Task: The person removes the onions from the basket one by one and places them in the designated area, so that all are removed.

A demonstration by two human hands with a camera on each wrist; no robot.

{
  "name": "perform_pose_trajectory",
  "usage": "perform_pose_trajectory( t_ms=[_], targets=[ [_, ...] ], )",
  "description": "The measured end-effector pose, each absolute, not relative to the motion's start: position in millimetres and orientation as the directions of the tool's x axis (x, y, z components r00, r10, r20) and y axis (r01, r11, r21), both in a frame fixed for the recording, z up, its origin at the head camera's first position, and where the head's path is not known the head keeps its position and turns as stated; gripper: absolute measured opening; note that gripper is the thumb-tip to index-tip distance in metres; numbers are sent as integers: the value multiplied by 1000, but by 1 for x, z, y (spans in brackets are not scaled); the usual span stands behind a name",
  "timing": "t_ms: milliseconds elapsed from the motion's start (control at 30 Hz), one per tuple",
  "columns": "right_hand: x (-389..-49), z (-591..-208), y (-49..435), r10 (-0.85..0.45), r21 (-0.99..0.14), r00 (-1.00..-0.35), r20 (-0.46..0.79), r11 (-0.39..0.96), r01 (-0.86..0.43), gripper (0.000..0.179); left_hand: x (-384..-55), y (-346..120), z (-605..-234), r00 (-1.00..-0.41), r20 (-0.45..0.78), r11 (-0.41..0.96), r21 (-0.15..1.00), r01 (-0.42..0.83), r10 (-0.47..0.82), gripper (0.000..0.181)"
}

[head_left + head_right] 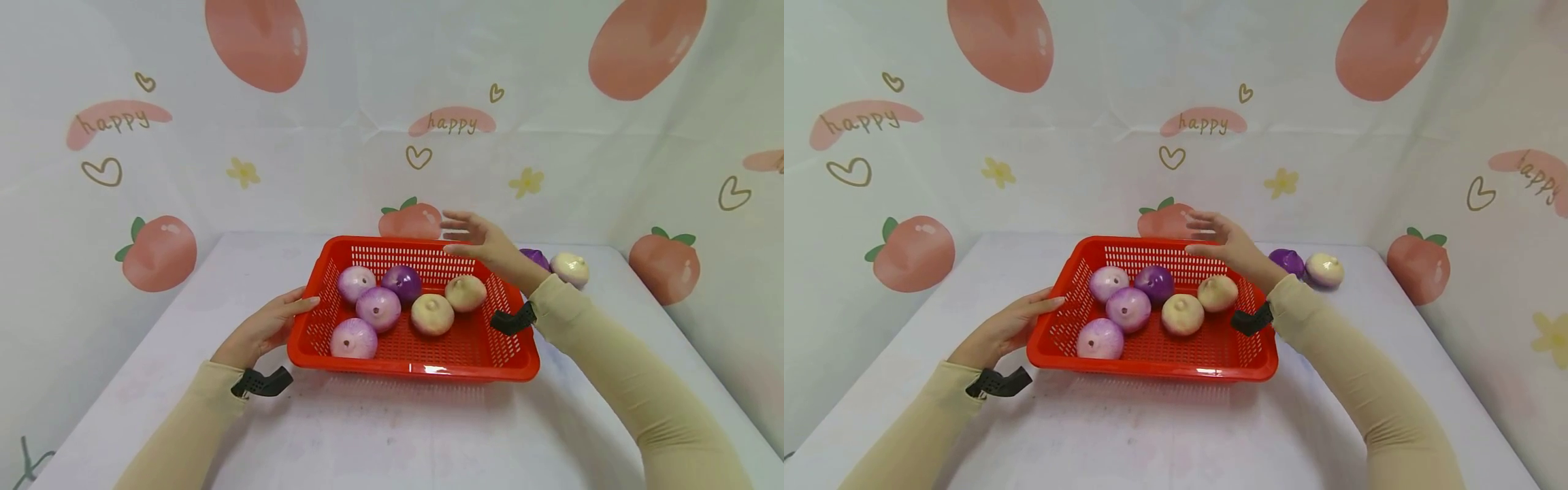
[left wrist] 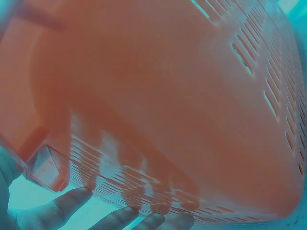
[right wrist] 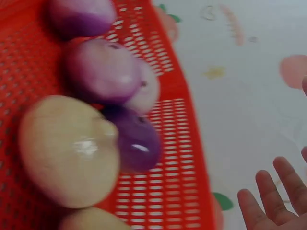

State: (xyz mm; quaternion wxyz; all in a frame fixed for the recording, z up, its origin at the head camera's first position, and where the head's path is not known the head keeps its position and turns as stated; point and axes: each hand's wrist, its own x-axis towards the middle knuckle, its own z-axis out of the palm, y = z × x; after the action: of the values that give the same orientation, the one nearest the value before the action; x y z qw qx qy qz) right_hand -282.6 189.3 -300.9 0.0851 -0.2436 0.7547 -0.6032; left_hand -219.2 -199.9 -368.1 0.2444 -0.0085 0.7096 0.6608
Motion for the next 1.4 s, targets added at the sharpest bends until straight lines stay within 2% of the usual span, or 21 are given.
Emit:
perform_pose_trajectory(
  t_ms=[200, 433, 733, 1167, 1267, 1400],
  targets=[
    [-278, -322, 172, -578, -907, -816, 18, 334, -257, 66, -219, -199, -368, -883, -368, 113, 930, -351, 290, 70],
    [-279, -340, 164, -682, -868, -725, -91, 411, -278, 67, -219, -199, -367, -884, -366, 134, 930, -341, 292, 68],
    [-276, -344, 163, -704, -782, -657, -269, 558, -278, 68, -219, -198, -367, -884, -366, 125, 931, -344, 290, 68],
    [-270, -354, 156, -724, -657, -589, -360, 645, -390, 69, -218, -199, -367, -883, -363, 123, 932, -341, 297, 66],
    [-270, -351, 155, -718, -648, -595, -362, 653, -393, 69, -219, -199, -367, -882, -366, 114, 931, -348, 296, 67],
    [-270, -341, 158, -711, -658, -639, -293, 635, -405, 71, -219, -199, -367, -880, -368, 109, 930, -352, 299, 68]
  ],
)
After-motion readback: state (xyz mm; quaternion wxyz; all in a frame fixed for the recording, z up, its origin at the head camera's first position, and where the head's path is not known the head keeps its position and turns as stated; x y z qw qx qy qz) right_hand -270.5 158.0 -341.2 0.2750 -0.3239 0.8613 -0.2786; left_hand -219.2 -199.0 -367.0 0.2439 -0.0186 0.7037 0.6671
